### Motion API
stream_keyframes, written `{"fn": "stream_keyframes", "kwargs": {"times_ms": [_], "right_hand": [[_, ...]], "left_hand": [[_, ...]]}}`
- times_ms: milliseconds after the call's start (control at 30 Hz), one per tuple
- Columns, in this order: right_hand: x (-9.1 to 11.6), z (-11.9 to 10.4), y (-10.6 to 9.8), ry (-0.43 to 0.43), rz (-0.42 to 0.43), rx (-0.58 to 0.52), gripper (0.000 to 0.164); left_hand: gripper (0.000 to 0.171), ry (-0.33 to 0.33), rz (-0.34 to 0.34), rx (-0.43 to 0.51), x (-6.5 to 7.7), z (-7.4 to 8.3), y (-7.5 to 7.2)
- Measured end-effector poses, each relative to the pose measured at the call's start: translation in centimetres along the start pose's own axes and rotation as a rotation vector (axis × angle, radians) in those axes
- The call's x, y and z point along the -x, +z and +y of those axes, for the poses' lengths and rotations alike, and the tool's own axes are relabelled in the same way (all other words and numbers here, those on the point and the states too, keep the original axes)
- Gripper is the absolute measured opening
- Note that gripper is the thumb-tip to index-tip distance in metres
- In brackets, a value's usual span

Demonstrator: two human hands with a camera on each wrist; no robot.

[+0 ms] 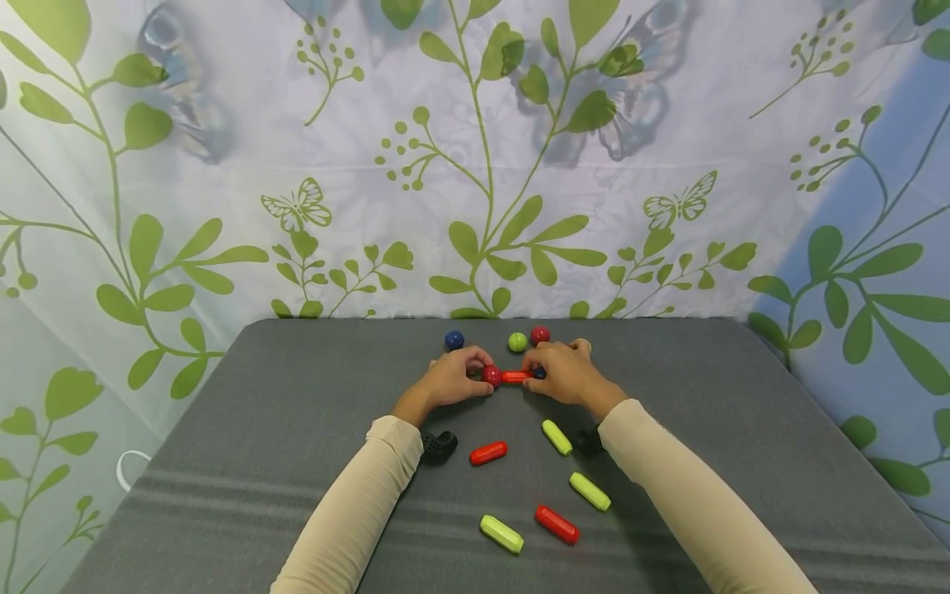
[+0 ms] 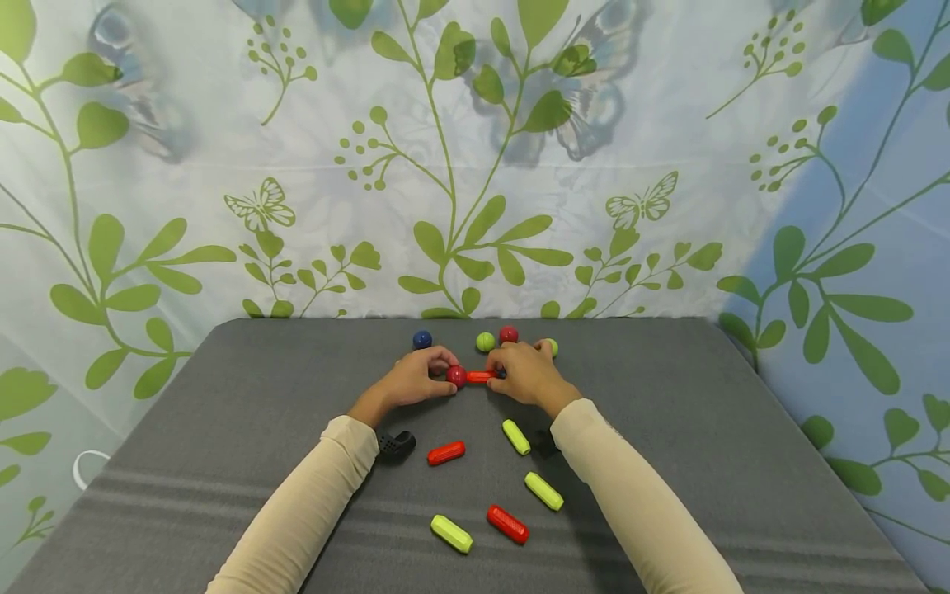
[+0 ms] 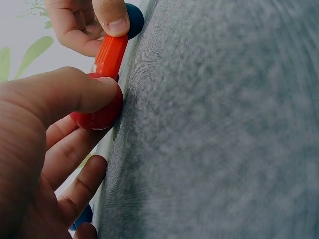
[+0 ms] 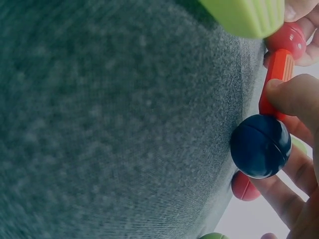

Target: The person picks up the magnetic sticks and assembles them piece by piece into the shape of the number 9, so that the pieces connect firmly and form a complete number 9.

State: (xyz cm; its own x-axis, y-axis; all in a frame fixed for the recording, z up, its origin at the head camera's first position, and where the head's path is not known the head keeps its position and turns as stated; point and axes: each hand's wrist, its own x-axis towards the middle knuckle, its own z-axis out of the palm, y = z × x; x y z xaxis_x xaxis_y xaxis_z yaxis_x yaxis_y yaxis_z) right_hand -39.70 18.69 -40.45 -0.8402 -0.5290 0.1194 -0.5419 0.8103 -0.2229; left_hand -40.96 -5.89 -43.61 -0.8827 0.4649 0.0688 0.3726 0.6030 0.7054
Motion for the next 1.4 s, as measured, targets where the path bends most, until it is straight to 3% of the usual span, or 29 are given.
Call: {"fn": "stream_keyframes", "kwargs": {"times_ms": [200, 400, 667, 800, 900, 1100, 1400], "right_hand": [[-0.3, -0.2, -0.1, 0.002, -0.002, 0.019, 0.012], [-0.1, -0.3, -0.3, 0.023, -0.037, 0.017, 0.013], [0.3, -0.7, -0.2, 0.009, -0.021, -0.020, 0.016], [0.0, -1.0, -0.4, -0.012, -0.002, -0.021, 0.018], [-0.3, -1.3, -0.4, -0.030, 0.014, -0.032, 0.017], [-0.6, -1.6, 0.0, -0.032, 0.008, -0.045, 0.015], [-0.4, -1.6, -0.2, 0.006, 0.015, -0.037, 0.016]], "left_hand": [[0.038, 0.002, 0.000, 0.002, 0.5, 0.1, -0.4], [0.057, 0.026, 0.000, 0.084, 2.1, 0.2, -1.3], [0.051, 0.039, -0.017, 0.107, 7.9, 1.1, -2.7], [0.042, 0.069, 0.000, 0.108, 11.0, 1.6, -1.9], [0.038, 0.082, 0.008, 0.113, 12.4, 2.3, -0.8], [0.030, 0.087, 0.032, 0.062, 12.8, 3.3, 1.3], [0.025, 0.093, 0.069, -0.039, 12.1, 4.3, 2.0]]}}
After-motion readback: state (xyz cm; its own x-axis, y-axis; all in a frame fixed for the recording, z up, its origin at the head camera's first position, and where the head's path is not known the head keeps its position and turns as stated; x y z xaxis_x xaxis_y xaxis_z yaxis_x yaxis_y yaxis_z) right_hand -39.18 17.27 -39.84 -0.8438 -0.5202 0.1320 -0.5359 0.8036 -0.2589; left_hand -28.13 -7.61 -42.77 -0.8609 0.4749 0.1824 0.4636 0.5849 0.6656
